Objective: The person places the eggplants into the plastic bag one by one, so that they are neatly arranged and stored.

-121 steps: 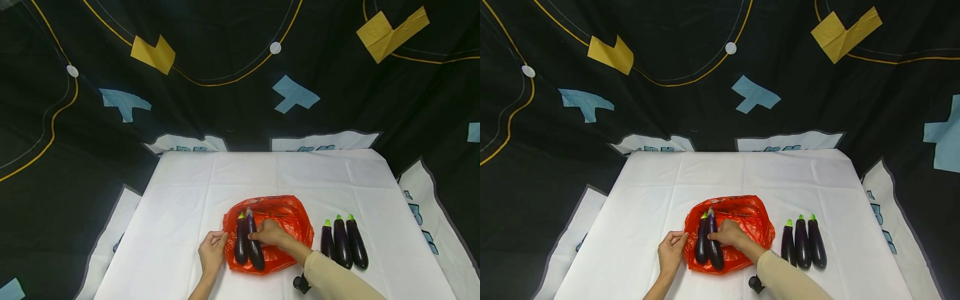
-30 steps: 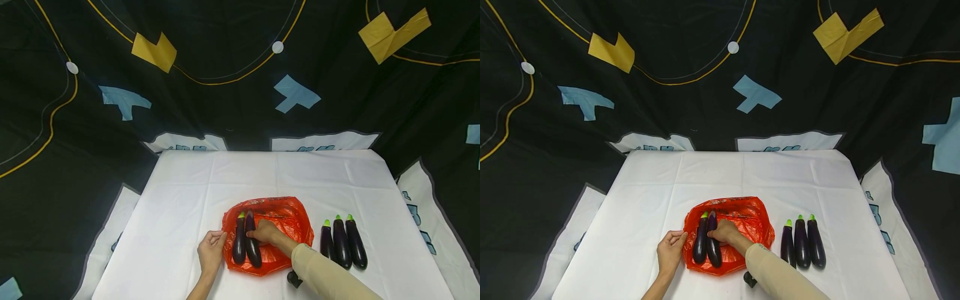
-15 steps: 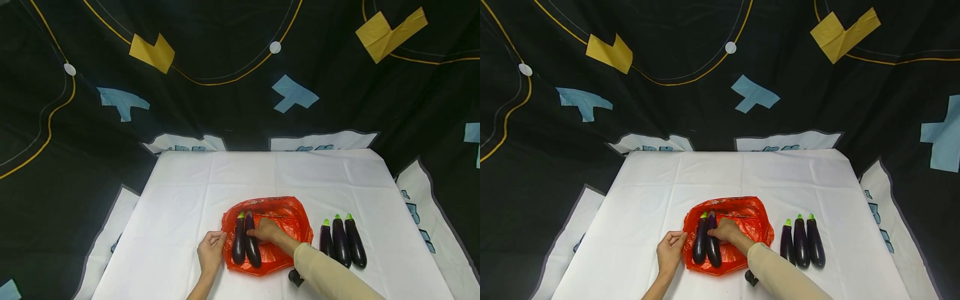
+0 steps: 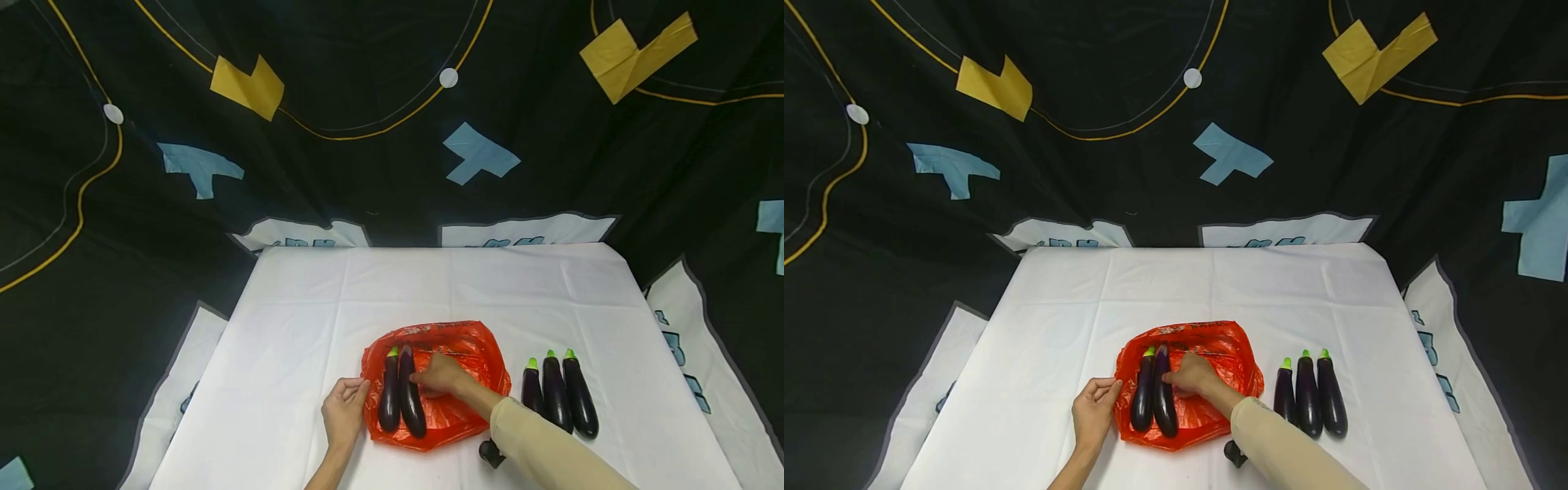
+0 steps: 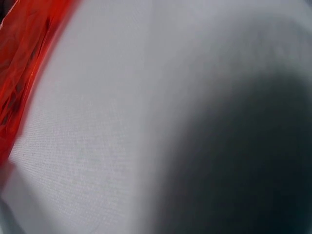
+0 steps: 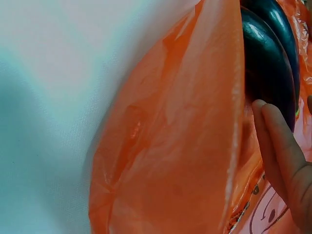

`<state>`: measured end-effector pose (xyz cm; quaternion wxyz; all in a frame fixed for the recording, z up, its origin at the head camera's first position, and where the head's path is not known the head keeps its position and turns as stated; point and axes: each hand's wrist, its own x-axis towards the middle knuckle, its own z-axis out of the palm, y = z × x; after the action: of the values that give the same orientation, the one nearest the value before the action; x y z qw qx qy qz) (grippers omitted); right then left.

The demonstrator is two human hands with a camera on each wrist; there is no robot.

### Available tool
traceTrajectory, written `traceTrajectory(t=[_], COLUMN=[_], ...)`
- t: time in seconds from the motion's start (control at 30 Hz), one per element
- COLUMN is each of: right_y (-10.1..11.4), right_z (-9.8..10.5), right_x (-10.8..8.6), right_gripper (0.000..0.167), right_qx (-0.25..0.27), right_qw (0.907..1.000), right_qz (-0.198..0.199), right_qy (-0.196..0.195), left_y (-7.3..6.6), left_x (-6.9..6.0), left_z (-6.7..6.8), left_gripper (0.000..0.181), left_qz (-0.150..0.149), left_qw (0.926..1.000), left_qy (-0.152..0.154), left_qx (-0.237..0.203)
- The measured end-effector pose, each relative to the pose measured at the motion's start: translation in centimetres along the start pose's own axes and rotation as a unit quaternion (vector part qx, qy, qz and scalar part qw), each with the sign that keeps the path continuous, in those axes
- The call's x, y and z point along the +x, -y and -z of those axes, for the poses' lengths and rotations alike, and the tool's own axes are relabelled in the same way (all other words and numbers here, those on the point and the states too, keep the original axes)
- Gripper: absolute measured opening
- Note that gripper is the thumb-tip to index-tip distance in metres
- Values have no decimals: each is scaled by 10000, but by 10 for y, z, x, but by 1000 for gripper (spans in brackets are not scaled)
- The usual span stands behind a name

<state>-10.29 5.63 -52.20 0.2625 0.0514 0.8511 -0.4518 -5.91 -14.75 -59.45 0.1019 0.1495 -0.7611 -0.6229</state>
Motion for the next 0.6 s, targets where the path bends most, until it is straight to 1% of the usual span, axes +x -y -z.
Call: traceTrajectory(t=[0.13,0.27,0.43,0.6], right_y=[-1,-4,-7,-5], right_z=[6,13,21,33], right_x=[-4,-8,-11,-15], right_gripper=[23,25,28,26], right_qx=[467,788,995,1152], right_qw=[9988,9963,9937,9917], right_qz=[53,206,382,451], right_qy=[157,272,338,353], left_y=[-2,-3,-3,-1], left_x=[0,-1,-2,-2], left_z=[1,1,1,1], left_gripper=[7,8,8,8], left_qz=[-26,-41,-37,-49], left_qw=[10000,10000,10000,9999], left_qy=[10,26,22,40], left_qx=[-12,-37,-18,-97])
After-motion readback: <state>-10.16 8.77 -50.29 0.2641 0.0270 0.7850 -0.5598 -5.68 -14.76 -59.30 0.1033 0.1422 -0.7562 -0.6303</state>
